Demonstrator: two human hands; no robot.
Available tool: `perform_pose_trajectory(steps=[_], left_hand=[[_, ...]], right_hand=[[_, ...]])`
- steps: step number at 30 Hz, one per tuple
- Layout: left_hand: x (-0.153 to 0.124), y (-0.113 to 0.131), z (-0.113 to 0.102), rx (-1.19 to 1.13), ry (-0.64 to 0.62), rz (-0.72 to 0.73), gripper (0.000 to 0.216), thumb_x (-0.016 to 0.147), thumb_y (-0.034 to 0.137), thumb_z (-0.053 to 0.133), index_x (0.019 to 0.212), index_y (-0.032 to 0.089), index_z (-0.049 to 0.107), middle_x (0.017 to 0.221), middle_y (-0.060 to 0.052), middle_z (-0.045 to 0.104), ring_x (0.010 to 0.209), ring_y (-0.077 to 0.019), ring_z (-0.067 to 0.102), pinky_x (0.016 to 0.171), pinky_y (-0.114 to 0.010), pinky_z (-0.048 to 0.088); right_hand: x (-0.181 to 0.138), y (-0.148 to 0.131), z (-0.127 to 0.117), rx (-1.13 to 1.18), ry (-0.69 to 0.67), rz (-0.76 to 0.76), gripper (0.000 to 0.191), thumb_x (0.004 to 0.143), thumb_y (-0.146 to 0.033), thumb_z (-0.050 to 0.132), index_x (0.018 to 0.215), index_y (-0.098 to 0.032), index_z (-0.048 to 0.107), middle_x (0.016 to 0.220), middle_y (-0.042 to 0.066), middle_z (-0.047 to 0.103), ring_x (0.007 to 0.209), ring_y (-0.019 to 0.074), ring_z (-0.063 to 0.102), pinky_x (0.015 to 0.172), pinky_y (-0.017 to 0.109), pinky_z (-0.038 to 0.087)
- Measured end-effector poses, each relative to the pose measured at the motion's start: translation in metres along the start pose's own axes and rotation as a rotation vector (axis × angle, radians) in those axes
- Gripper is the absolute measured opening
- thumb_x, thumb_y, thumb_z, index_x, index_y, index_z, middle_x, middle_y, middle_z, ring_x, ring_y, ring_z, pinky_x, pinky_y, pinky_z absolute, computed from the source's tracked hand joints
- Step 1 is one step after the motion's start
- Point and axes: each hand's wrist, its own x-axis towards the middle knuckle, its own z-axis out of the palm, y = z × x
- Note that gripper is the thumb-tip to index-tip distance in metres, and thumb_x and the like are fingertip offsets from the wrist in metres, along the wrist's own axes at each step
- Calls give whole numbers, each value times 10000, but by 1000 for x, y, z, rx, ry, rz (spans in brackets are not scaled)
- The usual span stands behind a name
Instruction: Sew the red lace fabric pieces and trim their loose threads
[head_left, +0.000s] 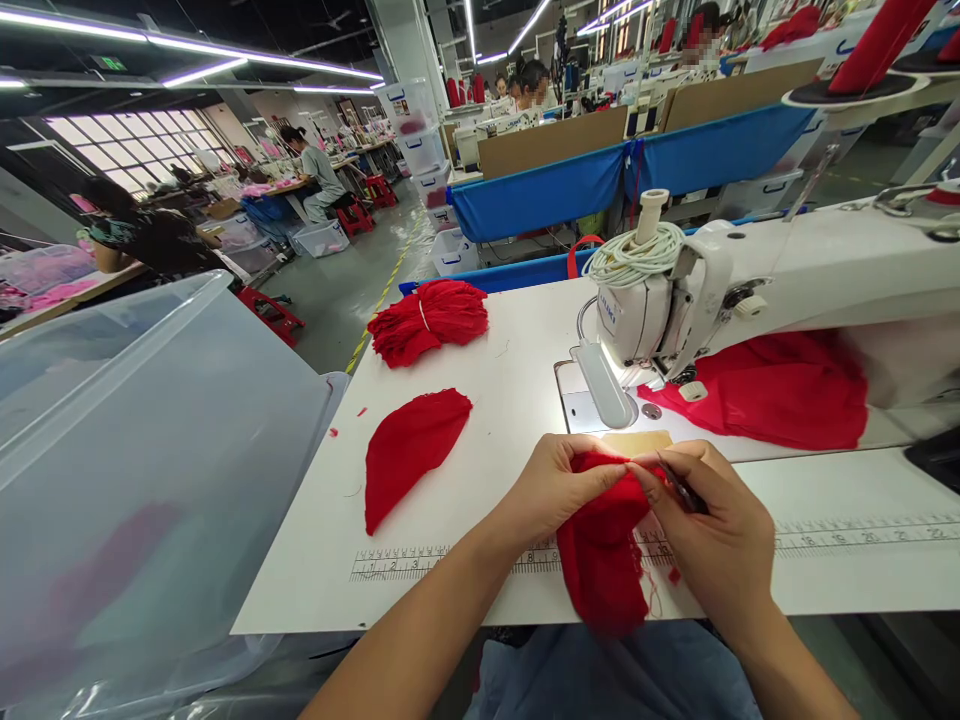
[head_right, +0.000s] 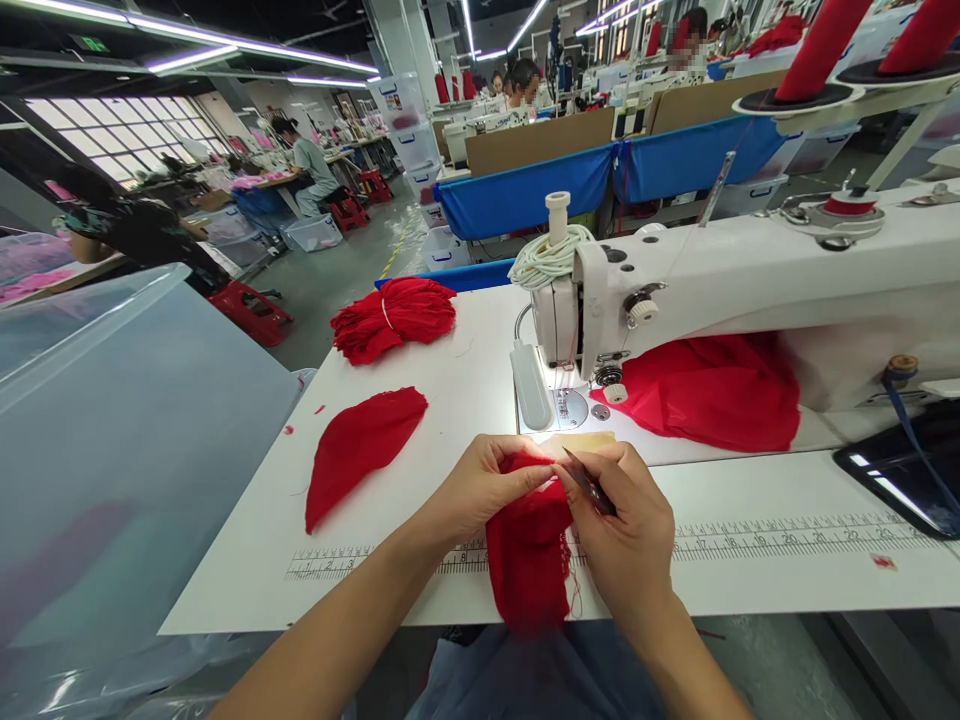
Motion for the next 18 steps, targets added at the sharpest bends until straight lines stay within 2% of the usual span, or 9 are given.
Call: perform_pose_trajectory(steps=[4,7,9,11,13,18], left_hand=[[0,0,0,-34,-17,-1,368,639,453,823,706,109,709,614,11,578,573,-70,471,554,-204,343],[-1,-1,0,-104,-35,-52,406,593,471,848,708,107,712,646,-8,619,590,-82,515,565,-206,367],[-1,0,0,-141,-27,-99,413,563,463,867,707,108,713,641,-11,631,584,-83,530,558,-201,376],[-1,1,-1,-176,-18,-135,415,541,452,881,703,110,712,621,-6,631,566,-77,533,548,-193,378],[0,2,-1,-203,-12,-154,419,529,445,888,698,107,707,615,-7,636,555,-72,537,544,-187,381],[0,1,-2,-232,-2,-158,439,513,443,898,715,101,711,656,-31,669,566,-90,563,565,-203,407]], right_hand=[[3,-2,0,-29,-22,127,201,881,-349,585,719,-230,575,704,-1,586,586,131,522,523,251,425],[3,2,0,85,-26,352,263,850,-436,596,704,-221,559,642,-15,553,536,125,484,491,246,416],[1,7,-2,169,52,548,290,826,-487,619,735,-214,578,586,-35,504,500,115,446,456,237,395],[-1,11,-5,189,160,659,306,792,-507,663,760,-210,599,581,-43,492,504,108,437,457,226,388],[-2,12,-8,165,162,623,294,762,-493,706,768,-210,628,635,-29,540,555,115,478,494,223,410],[-3,2,-10,194,-37,361,168,828,-385,672,800,-221,693,729,-6,613,635,131,552,568,229,455]])
